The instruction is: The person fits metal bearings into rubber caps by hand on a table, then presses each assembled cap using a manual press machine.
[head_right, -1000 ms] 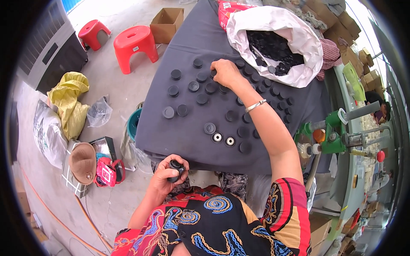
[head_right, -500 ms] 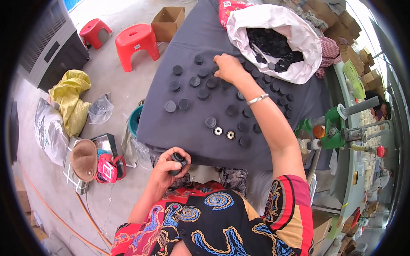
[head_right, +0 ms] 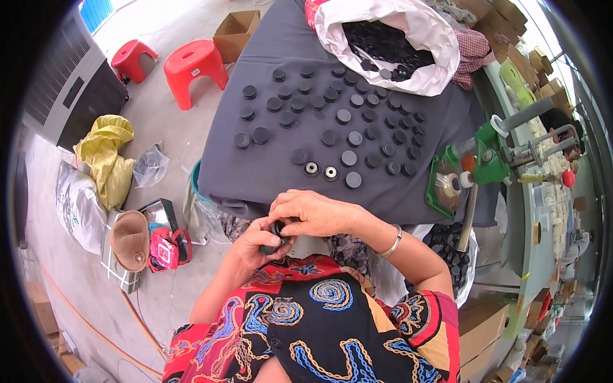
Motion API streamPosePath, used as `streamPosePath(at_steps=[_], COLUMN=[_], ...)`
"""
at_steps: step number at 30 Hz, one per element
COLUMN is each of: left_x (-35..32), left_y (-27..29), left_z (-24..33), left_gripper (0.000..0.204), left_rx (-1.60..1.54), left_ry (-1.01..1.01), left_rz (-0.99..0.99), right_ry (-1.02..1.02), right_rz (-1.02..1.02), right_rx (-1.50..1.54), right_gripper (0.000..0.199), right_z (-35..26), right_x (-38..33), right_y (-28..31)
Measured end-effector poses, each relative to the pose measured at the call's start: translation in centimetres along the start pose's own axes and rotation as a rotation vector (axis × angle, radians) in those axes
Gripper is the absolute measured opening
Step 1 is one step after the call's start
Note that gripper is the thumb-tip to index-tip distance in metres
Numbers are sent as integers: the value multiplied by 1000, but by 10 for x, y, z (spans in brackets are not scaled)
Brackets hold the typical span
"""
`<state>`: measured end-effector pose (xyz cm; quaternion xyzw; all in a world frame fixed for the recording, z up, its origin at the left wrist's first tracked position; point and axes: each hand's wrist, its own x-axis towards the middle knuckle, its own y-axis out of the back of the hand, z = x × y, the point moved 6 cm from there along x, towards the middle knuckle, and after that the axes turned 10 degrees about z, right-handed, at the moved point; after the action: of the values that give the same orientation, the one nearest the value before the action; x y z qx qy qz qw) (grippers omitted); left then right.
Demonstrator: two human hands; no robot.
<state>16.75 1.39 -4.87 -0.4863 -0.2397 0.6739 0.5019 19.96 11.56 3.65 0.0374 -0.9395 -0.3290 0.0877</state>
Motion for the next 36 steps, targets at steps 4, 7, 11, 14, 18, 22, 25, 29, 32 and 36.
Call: streamPosePath(at_steps=[4,7,11,14,18,22,25,29,32,36], left_x=[0,0,-1,-3,-3,3,5,4,3,3], left_y=[-2,3,17,21,33,36,38,38,39,38], left_z=[-13,-6,-2,1,3,1,1,2,3,3], left_gripper=[40,40,41,39,37,36,39,38,37,36], left_rx=[40,-9,-68,-81,-107,-101,-83,-80,-93,-104], left_ry=[10,-56,-125,-124,-145,-116,-123,-131,-120,-126], left_rz=[-19,-6,-1,42,58,81,96,92,86,79], right_ry=[42,-24,93,75,82,7,-2,-41,-66,116], right_rz=[98,523,710,430,276,183,187,213,260,411], right_rx=[34,-157,-634,-903,-874,-890,-809,-680,-585,-871], right_gripper=[17,17,16,24,35,41,41,35,29,28], right_z=[-2,5,18,40,26,24,24,27,36,26], right_x=[-9,-6,21,26,23,23,21,18,13,21], right_y=[-6,16,16,-3,-8,-10,-7,-1,-1,1])
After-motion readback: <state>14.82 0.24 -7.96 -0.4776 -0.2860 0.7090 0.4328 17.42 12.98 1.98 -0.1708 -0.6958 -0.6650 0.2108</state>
